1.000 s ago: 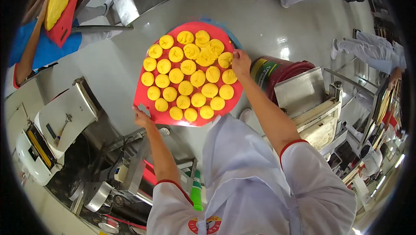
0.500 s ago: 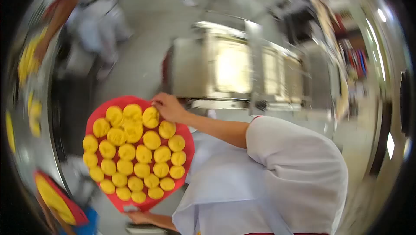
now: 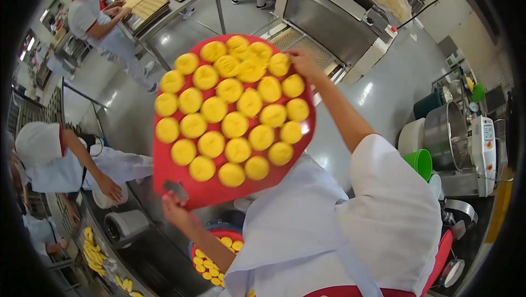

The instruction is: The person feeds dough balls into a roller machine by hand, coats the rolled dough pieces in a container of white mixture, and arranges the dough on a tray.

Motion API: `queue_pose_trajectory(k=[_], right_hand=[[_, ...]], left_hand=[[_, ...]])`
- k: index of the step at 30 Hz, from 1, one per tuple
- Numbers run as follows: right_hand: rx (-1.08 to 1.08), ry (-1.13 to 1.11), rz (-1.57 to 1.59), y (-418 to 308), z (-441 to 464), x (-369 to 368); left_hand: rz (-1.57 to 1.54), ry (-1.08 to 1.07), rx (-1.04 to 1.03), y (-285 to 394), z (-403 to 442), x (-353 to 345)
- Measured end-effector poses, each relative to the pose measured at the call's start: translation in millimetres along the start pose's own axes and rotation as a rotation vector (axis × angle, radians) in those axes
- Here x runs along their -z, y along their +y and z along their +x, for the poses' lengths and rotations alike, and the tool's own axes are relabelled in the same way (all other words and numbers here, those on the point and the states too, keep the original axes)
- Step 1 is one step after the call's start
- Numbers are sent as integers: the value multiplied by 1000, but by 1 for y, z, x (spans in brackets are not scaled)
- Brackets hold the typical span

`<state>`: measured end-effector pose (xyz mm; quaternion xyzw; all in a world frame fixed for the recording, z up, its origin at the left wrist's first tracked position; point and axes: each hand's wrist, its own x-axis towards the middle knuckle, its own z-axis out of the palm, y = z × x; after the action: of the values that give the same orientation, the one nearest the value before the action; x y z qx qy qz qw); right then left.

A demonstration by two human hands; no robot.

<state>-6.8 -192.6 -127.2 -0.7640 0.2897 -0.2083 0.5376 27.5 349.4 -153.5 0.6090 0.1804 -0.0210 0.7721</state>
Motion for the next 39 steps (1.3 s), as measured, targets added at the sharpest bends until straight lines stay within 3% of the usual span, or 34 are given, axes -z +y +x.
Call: queue_pose_trajectory(k=[1, 2, 3, 4, 7, 9, 10, 12, 15, 17, 20, 21, 24, 26, 27, 30, 33, 35, 36, 38, 39], right_hand=[[-38, 12, 4, 39, 40, 43], [-2, 50, -105, 84, 78, 88], [-75, 66, -14, 72, 80, 108], [-58, 78, -1, 111, 109, 150], [-161, 113, -15, 189, 170, 238], [-159, 145, -135, 246, 202, 278], [-83, 153, -254, 213, 182, 262], [-131, 130, -338, 220, 192, 269], [45, 89, -489, 213, 172, 250], [37, 120, -498, 209, 163, 255], [112, 155, -552, 174, 172, 256], [130, 164, -587, 156, 174, 251], [132, 13, -844, 124, 197, 223], [135, -62, -872, 131, 202, 204], [146, -96, -894, 132, 209, 202], [-16, -434, -546, 104, 215, 214], [138, -188, -312, 103, 202, 220], [105, -92, -70, 109, 192, 222], [91, -47, 55, 114, 190, 223], [108, -98, -12, 124, 188, 224], [115, -122, -41, 127, 188, 224]], left_hand=[[-67, -77, 55, -28, -1, -50], [-87, -1, 69, -48, -13, -115], [-102, 86, 100, -70, -13, -154], [-121, -189, 91, -100, -16, -182], [-75, -143, 147, -170, -31, -298], [-26, -123, 149, -209, -43, -339], [-65, -111, 148, -194, -39, -306], [-32, -53, 149, -213, -42, -334], [-17, -40, 182, -211, -40, -328], [-47, -64, 212, -205, -44, -319], [368, 9, 48, -226, -24, -295], [395, 117, -36, -208, -30, -315], [822, 172, -553, -154, -44, -380], [619, 5, -717, -134, -53, -449], [697, -154, -751, -118, -61, -486], [739, -607, -834, -135, -62, -591], [849, -936, -1087, -166, -35, -684], [1091, -1122, -1268, -211, -1, -718], [1179, -1263, -1122, -200, -4, -729], [1340, -1526, -788, -179, -11, -745], [1333, -1544, -813, -175, -9, -750]])
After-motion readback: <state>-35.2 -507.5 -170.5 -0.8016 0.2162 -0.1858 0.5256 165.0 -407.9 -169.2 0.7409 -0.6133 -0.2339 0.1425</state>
